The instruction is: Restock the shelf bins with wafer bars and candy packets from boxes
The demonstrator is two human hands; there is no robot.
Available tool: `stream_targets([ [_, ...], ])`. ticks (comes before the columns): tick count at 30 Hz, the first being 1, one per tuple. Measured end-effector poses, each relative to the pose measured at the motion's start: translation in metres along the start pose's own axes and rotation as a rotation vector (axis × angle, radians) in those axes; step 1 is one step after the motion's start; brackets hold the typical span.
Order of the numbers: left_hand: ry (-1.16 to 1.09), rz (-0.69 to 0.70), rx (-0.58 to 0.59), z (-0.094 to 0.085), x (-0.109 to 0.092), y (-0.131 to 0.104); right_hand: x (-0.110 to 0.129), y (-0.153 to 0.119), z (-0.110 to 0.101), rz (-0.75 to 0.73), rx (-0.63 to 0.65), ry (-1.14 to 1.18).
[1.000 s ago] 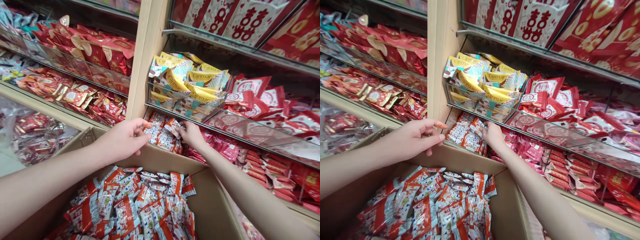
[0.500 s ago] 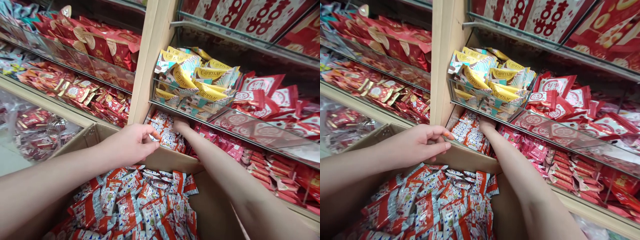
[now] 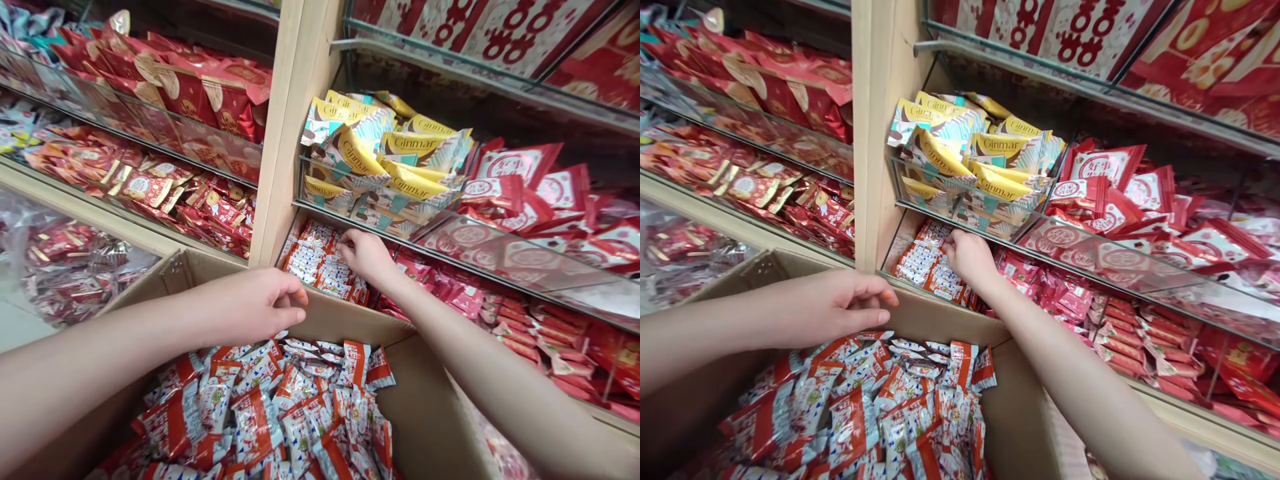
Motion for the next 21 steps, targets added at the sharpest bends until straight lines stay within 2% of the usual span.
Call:
stream_targets([
  [1,0.031,0.001,0.02,0.001,0.0,0.0,0.004,-0.02,-0.006,-0.061,-0.026,0.039],
  [2,0.056,0.007,0.034,0.001,0.001,0.001,0.009,-0.043,-0.011,-0.218,-0.083,0.13],
  [3,0.068,0.016,0.038,0.002,0.001,0.002,0.015,-0.067,-0.014,-0.364,-0.081,0.186],
  [4,0.065,0.024,0.039,0.002,0.002,0.002,0.021,-0.089,-0.013,-0.486,-0.008,0.196],
  [6,0.038,0.025,0.052,0.004,0.004,0.003,0.033,-0.13,-0.002,-0.676,0.292,0.099],
  [9,0.043,0.001,0.117,0.006,0.006,0.004,0.043,-0.167,0.027,-0.775,0.737,-0.09],
  [11,0.079,0.006,0.139,0.006,0.007,0.002,0.044,-0.178,0.047,-0.79,0.918,-0.204],
  [12,0.086,0.017,0.137,0.007,0.006,0.002,0.043,-0.181,0.054,-0.794,0.949,-0.237],
  [14,0.08,0.047,0.127,0.007,0.003,0.0,0.042,-0.182,0.06,-0.802,0.921,-0.244],
  [16,0.077,0.055,0.128,0.008,-0.002,-0.003,0.043,-0.183,0.059,-0.834,0.928,-0.233],
  [21,0.174,-0.013,0.177,0.007,-0.013,-0.007,0.053,-0.189,0.048,-1.036,1.229,-0.338],
])
Point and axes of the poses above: each hand's wrist, its own y-axis towards the middle knuckle, its own z-axis out of the palm, x = y × z, the point moved 1 cm from there along y, towards the middle knuckle, and after that the axes turned 15 degrees about z, right-handed, at the moved point
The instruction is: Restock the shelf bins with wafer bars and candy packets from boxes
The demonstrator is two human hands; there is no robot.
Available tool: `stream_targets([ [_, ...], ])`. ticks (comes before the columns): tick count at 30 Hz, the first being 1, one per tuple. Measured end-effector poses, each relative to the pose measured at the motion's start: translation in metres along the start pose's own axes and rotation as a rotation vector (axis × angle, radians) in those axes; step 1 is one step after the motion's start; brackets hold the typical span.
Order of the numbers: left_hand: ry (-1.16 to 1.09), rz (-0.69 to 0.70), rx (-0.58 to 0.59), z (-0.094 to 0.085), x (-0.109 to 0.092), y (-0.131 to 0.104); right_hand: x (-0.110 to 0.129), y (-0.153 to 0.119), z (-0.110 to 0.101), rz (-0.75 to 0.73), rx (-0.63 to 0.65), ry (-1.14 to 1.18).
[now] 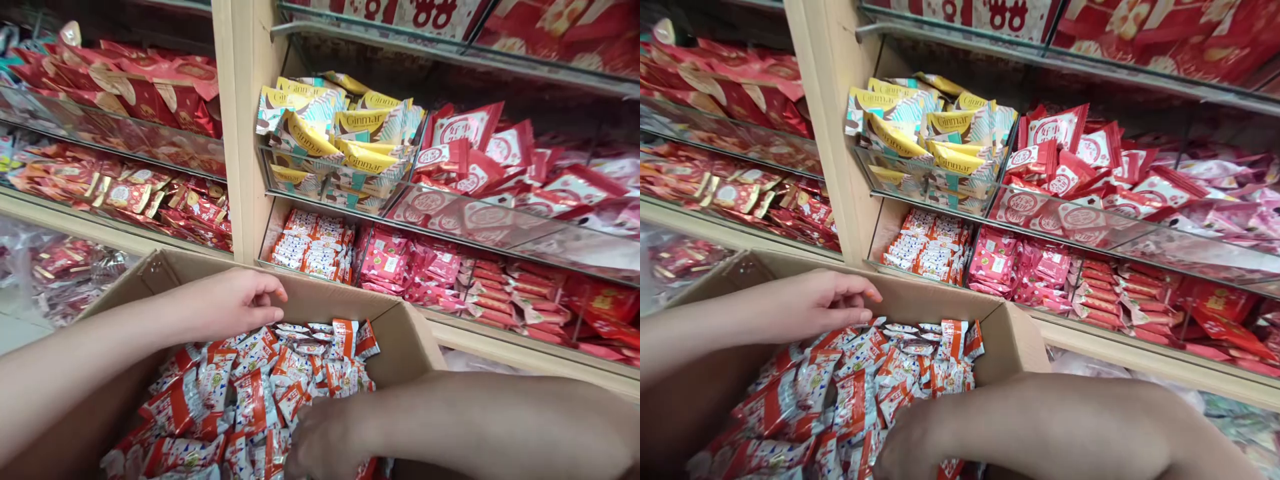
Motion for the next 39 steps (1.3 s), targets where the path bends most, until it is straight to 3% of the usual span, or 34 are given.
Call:
stream_targets([
  [5,0.02,0.048,0.017,0.001,0.001,0.0,0.011,-0.002,0.004,0.043,-0.078,0.036],
  [9,0.005,0.05,0.032,0.001,0.0,0.0,0.005,-0.011,-0.004,0.054,-0.146,0.156],
  [11,-0.064,0.076,0.021,-0.001,-0.002,-0.001,-0.006,-0.021,-0.014,0.102,-0.292,0.339],
  [14,-0.284,0.131,-0.02,-0.004,-0.005,-0.003,-0.027,-0.039,-0.029,0.176,-0.667,0.75],
  [16,-0.441,0.166,-0.037,-0.005,-0.005,-0.003,-0.04,-0.05,-0.035,0.136,-0.882,1.057],
  [19,-0.509,0.158,-0.116,-0.006,-0.002,0.0,-0.053,-0.058,-0.036,0.03,-1.039,1.427],
  [23,-0.483,0.03,-0.264,-0.007,-0.002,0.005,-0.055,-0.057,-0.031,0.027,-0.985,1.638],
  [27,-0.522,0.034,-0.435,-0.01,-0.008,0.005,-0.053,-0.057,-0.028,0.042,-0.947,1.677],
  [29,-0.528,0.052,-0.435,-0.01,-0.009,0.003,-0.053,-0.059,-0.029,0.04,-1.019,1.667],
  [33,-0.55,0.043,-0.305,-0.007,-0.006,0.002,-0.051,-0.064,-0.03,0.027,-1.068,1.651],
  [39,-0.485,0.082,-0.431,-0.008,-0.006,0.002,-0.051,-0.069,-0.033,-0.033,-1.017,1.754],
])
Point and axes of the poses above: each hand's wrist, its own y-axis towards the middle knuckle, its own z-axis out of the palm, x = y × z, the point moved 1 cm from there along y, towards the middle knuckle, and after that the axes turned 15 degrees about z, right-handed, at the moved point
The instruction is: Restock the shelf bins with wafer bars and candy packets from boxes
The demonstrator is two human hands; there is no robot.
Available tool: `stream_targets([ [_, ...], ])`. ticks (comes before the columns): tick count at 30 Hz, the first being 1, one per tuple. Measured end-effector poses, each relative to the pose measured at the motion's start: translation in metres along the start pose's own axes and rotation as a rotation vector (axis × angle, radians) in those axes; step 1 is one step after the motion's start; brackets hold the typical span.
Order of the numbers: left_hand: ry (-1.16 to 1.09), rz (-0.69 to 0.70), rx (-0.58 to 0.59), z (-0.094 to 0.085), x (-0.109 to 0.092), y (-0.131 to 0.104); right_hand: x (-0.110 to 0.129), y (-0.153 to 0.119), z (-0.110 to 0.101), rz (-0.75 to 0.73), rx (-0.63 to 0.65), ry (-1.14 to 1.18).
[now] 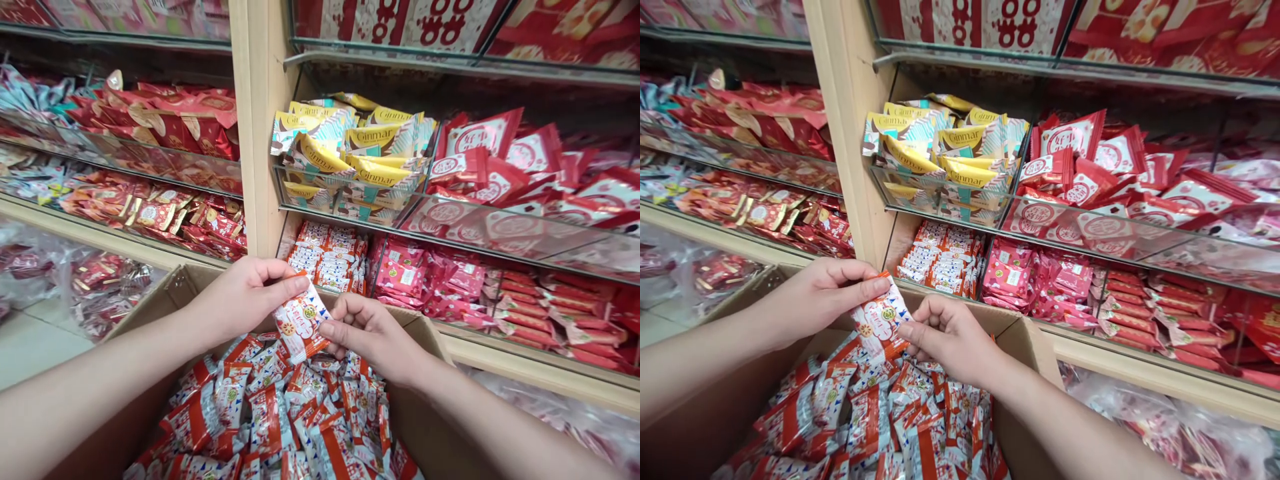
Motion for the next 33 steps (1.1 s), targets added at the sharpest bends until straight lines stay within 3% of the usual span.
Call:
stream_targets([
  [6,0.323,0.187,0.045,0.007,-0.008,-0.004,-0.011,-0.001,0.005,-0.056,0.105,-0.164],
  [9,0.556,0.259,0.053,0.004,-0.009,-0.003,-0.015,-0.004,0.009,0.007,0.179,-0.206],
  [13,0.598,0.243,-0.013,-0.005,-0.01,-0.001,-0.011,-0.004,0.01,0.05,0.154,0.037],
  [17,0.622,0.207,0.058,0.002,-0.01,-0.003,-0.004,0.001,0.011,0.019,0.159,0.262],
  [21,0.684,0.138,0.14,0.01,-0.009,-0.005,-0.006,0.002,0.012,0.067,0.096,0.17],
  [25,0.659,0.147,0.078,-0.001,-0.008,0.001,-0.005,0.007,0.0,0.035,-0.018,0.02],
  [29,0.603,0.073,-0.019,-0.017,-0.004,0.007,0.017,0.024,-0.022,0.016,-0.278,-0.253],
  [31,0.563,0.062,-0.008,-0.018,-0.002,0.008,0.033,0.037,-0.029,0.064,-0.342,-0.423],
  [33,0.527,0.069,0.017,-0.016,-0.002,0.007,0.047,0.053,-0.036,0.023,-0.45,-0.662],
])
Point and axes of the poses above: each hand's wrist, its own y-axis towards the middle knuckle, its own z-axis out of the palm, x = y × z, the point moved 1 cm from there along y, towards the middle knuckle, and after that the axes turned 15 degrees about z, right-handed, at the moved point
